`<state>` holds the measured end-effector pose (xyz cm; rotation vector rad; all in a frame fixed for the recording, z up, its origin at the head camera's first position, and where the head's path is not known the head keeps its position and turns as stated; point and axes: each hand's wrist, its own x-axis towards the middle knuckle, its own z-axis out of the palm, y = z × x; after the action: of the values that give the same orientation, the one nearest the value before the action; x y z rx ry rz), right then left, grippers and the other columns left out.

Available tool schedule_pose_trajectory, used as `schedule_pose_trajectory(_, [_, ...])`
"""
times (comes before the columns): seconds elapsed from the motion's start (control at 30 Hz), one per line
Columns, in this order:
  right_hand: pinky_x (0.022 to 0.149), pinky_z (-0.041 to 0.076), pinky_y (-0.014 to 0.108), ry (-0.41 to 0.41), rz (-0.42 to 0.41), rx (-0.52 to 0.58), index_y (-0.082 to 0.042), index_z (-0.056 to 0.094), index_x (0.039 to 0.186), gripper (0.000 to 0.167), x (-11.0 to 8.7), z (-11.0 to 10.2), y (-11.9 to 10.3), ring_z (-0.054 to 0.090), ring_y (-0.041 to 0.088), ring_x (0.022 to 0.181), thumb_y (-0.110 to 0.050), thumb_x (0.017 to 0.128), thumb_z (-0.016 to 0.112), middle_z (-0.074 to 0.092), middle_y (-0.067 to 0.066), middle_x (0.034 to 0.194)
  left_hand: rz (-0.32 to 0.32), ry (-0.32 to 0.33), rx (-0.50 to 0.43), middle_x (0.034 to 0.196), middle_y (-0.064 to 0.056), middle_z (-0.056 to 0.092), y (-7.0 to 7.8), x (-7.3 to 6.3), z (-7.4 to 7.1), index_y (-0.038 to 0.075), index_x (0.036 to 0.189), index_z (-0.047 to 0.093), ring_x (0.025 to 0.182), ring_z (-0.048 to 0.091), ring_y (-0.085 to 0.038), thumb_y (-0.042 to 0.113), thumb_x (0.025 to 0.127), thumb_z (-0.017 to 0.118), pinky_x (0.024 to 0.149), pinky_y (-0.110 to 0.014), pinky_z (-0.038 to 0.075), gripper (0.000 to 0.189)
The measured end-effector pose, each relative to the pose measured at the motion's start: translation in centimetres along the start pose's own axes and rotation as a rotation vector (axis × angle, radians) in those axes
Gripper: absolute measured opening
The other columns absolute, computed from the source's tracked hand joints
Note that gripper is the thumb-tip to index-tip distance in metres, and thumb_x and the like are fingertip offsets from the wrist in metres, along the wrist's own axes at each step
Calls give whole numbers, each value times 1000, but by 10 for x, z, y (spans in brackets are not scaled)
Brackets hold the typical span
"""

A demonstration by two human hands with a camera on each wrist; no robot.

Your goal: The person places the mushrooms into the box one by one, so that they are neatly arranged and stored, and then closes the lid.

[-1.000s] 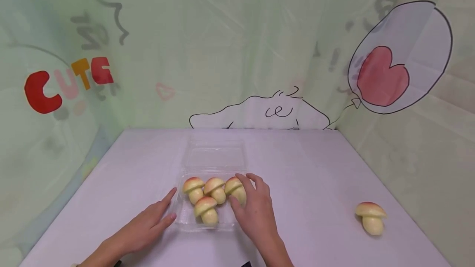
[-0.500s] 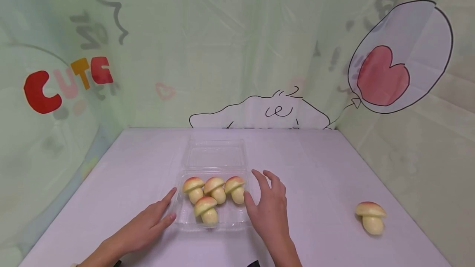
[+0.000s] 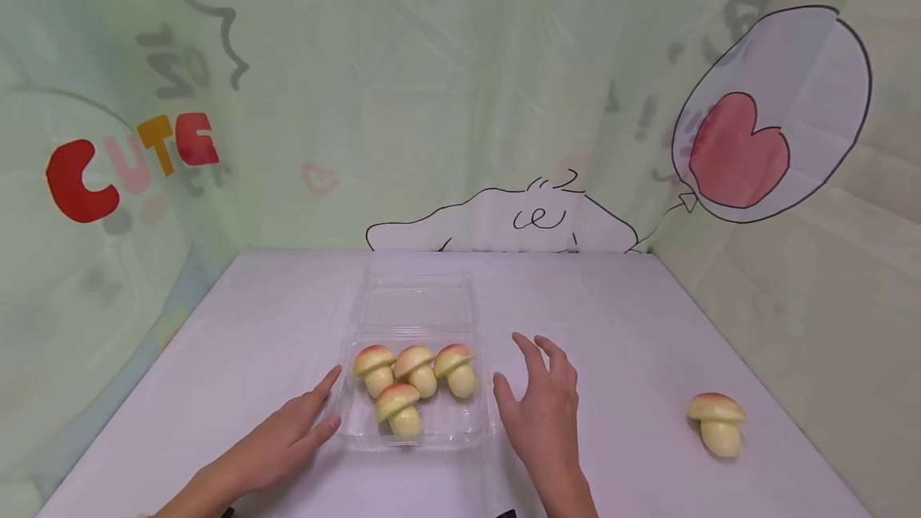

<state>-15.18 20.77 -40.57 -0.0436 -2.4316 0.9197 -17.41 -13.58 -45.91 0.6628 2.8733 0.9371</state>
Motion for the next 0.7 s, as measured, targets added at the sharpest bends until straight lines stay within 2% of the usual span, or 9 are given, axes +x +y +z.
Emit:
schedule_pose_trajectory(0.23, [91, 44, 71, 43, 36, -27, -6, 60, 140, 55, 4, -7, 10, 44, 57, 127, -7, 87, 77, 46, 28, 146, -9, 4, -2, 154, -19, 51, 0, 0, 1, 14, 166, 26, 140, 51, -41, 48, 108, 48, 115, -60, 39, 71])
schedule_pose_trajectory(0.7, [98, 38, 72, 56, 136, -59, -5, 56, 144, 56, 13, -30, 30, 34, 58, 136, -10, 90, 74, 39, 29, 152, 8, -3, 1, 154, -20, 51, 1, -1, -1, 12, 166, 25, 140, 51, -42, 47, 109, 47, 114, -62, 40, 71])
